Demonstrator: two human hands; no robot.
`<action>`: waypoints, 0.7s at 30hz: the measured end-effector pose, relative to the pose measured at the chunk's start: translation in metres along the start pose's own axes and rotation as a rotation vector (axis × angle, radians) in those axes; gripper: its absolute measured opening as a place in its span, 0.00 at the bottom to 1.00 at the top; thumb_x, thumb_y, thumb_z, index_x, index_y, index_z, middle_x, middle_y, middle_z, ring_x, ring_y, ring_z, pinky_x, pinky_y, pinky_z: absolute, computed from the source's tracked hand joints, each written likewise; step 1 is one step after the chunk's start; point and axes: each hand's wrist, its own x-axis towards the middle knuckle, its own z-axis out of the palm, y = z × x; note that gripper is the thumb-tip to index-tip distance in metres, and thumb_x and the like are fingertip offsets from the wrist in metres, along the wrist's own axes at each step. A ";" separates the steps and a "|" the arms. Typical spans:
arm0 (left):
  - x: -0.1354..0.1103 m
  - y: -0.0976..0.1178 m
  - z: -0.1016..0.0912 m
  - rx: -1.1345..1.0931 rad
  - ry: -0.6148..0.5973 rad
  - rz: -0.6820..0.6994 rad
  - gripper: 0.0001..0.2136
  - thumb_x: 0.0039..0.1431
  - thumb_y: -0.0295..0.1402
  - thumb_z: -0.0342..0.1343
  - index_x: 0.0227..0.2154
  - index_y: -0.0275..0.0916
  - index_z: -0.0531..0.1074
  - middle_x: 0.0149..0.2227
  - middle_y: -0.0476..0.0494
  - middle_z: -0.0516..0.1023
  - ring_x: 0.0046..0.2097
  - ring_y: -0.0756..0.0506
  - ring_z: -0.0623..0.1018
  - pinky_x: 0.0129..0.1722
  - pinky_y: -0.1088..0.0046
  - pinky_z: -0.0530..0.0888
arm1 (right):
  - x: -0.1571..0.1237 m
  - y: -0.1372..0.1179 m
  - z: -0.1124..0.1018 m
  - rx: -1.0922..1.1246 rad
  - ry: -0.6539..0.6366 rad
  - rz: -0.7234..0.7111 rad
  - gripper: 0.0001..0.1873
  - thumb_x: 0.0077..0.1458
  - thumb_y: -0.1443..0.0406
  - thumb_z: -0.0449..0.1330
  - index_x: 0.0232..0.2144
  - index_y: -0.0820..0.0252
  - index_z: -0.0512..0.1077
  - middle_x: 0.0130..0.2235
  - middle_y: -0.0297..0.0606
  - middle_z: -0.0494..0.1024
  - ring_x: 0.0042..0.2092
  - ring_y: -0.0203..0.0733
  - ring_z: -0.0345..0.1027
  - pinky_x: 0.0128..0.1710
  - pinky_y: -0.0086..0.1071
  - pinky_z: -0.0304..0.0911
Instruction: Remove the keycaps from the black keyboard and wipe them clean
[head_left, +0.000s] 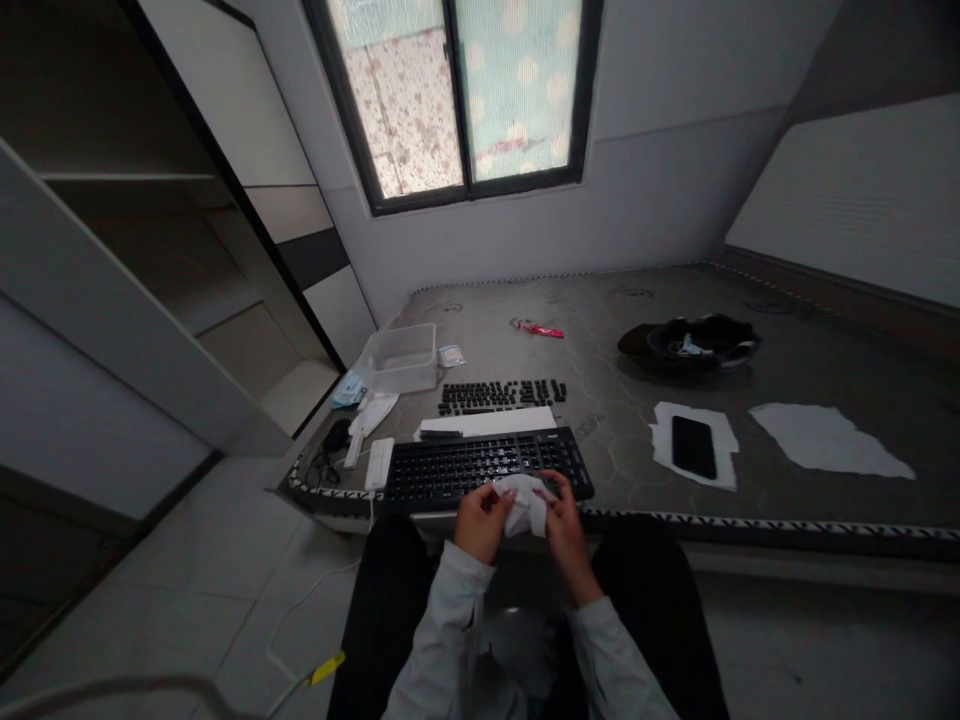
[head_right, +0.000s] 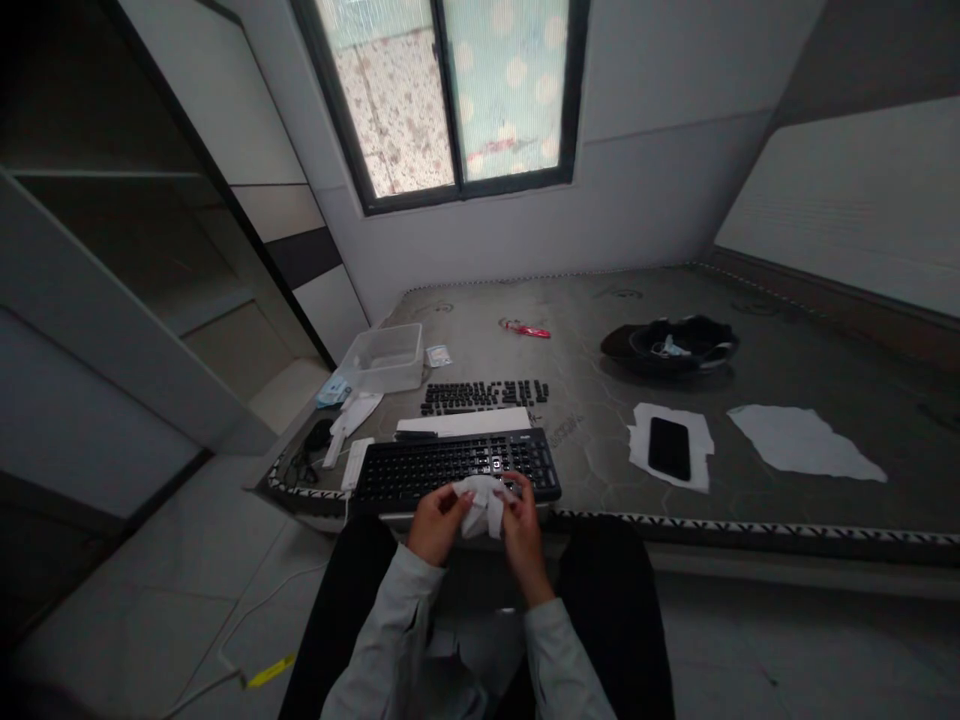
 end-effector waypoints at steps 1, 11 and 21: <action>0.000 -0.001 0.000 -0.015 0.002 -0.006 0.22 0.51 0.46 0.61 0.38 0.29 0.78 0.37 0.35 0.83 0.38 0.41 0.80 0.39 0.66 0.76 | 0.000 -0.001 0.000 -0.043 0.023 -0.068 0.22 0.47 0.60 0.66 0.46 0.54 0.69 0.47 0.39 0.77 0.49 0.47 0.70 0.47 0.37 0.65; 0.001 -0.005 0.002 -0.015 0.053 -0.014 0.14 0.51 0.37 0.61 0.37 0.32 0.78 0.35 0.38 0.83 0.35 0.43 0.79 0.36 0.70 0.74 | 0.000 0.000 -0.007 -0.306 -0.081 -0.231 0.13 0.54 0.56 0.61 0.36 0.56 0.79 0.49 0.44 0.76 0.53 0.50 0.67 0.55 0.44 0.61; 0.000 -0.007 0.000 -0.016 0.085 -0.034 0.11 0.48 0.33 0.63 0.34 0.34 0.81 0.34 0.40 0.83 0.35 0.42 0.78 0.36 0.71 0.72 | 0.006 0.003 -0.009 -0.406 -0.076 -0.271 0.16 0.46 0.54 0.68 0.35 0.56 0.81 0.44 0.44 0.79 0.47 0.51 0.72 0.48 0.42 0.67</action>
